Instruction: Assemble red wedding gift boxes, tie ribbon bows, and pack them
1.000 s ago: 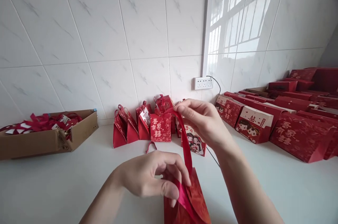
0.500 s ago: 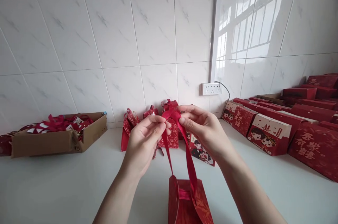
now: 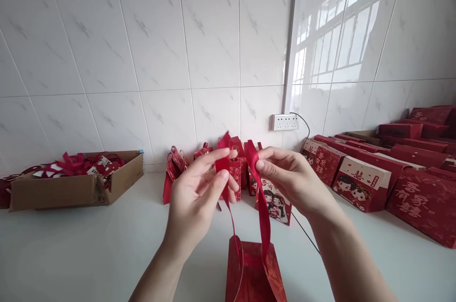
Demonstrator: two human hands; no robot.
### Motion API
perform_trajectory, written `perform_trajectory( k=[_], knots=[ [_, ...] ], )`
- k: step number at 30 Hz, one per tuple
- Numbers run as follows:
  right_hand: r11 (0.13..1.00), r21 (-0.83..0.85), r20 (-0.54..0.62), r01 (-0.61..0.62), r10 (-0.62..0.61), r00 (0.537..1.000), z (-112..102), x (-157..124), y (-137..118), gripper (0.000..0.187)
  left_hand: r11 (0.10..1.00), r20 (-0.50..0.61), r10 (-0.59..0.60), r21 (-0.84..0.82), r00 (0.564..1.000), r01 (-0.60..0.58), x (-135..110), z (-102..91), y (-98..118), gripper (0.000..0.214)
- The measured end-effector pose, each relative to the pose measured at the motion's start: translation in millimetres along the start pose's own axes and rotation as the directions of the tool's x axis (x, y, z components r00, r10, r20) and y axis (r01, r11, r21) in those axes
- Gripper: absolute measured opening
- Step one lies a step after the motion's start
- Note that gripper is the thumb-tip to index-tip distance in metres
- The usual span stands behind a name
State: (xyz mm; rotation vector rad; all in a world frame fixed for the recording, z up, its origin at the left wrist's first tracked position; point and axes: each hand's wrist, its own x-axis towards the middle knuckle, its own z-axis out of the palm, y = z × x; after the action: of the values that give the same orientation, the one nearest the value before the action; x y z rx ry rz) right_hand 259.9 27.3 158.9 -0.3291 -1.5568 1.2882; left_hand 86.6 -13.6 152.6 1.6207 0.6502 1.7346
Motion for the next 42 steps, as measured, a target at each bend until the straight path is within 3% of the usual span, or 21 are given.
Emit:
perform_trajectory(
  k=[4,9,12,14,17,19,22,27,31,37,39,42],
  knots=[
    [0.992,0.104,0.075,0.075,-0.083,0.994,7,-3,-2,0.006,0.996,0.008,-0.044,0.082,0.999,0.044,-3,5.2,3,0.006],
    [0.991,0.012,0.195,0.134,-0.133,0.972,20,-11,-10,0.009,0.985,0.028,-0.032,0.168,0.999,0.027,-11,9.1,11,0.013],
    [0.994,0.004,0.140,0.111,-0.111,0.984,24,-14,-15,0.003,0.993,0.116,-0.023,0.113,0.993,0.010,-16,9.5,16,0.023],
    [0.996,0.004,0.062,0.090,-0.090,0.994,26,-16,-17,0.016,0.995,0.179,-0.018,0.100,0.984,-0.001,-18,9.9,18,0.026],
    [0.989,-0.129,-0.101,0.076,-0.089,0.991,26,-18,-17,0.031,0.986,0.148,0.001,0.167,0.989,-0.026,-18,11.4,20,0.015],
    [0.963,-0.257,-0.154,0.080,-0.122,0.981,27,-19,-16,0.029,0.978,0.108,0.005,0.206,0.994,-0.028,-17,12.0,21,0.014],
    [0.948,-0.302,-0.074,0.103,-0.131,0.989,27,-20,-17,0.018,0.980,0.117,-0.041,0.200,0.992,0.016,-15,11.6,23,0.017],
    [0.995,-0.080,0.127,0.052,-0.042,0.991,30,-19,-19,0.013,0.983,0.150,-0.103,0.169,0.983,0.077,-13,9.0,26,0.015],
    [0.989,-0.092,-0.043,0.115,-0.119,0.992,34,-17,-15,0.005,0.977,0.144,-0.149,0.174,0.978,0.123,-11,8.0,22,0.014],
    [0.946,-0.214,-0.245,0.243,-0.293,0.924,35,-16,-12,0.005,0.979,0.083,-0.164,-0.111,0.983,0.172,-5,10.8,8,0.006],
    [0.909,-0.301,-0.205,0.289,-0.358,0.911,32,-19,-15,0.002,0.952,0.109,-0.203,-0.211,0.973,0.222,-1,10.1,5,0.006],
    [0.844,-0.432,-0.003,0.318,-0.354,0.935,24,-27,-26,0.009,0.881,0.176,-0.282,-0.341,0.943,0.327,5,6.9,1,0.010]
  ],
)
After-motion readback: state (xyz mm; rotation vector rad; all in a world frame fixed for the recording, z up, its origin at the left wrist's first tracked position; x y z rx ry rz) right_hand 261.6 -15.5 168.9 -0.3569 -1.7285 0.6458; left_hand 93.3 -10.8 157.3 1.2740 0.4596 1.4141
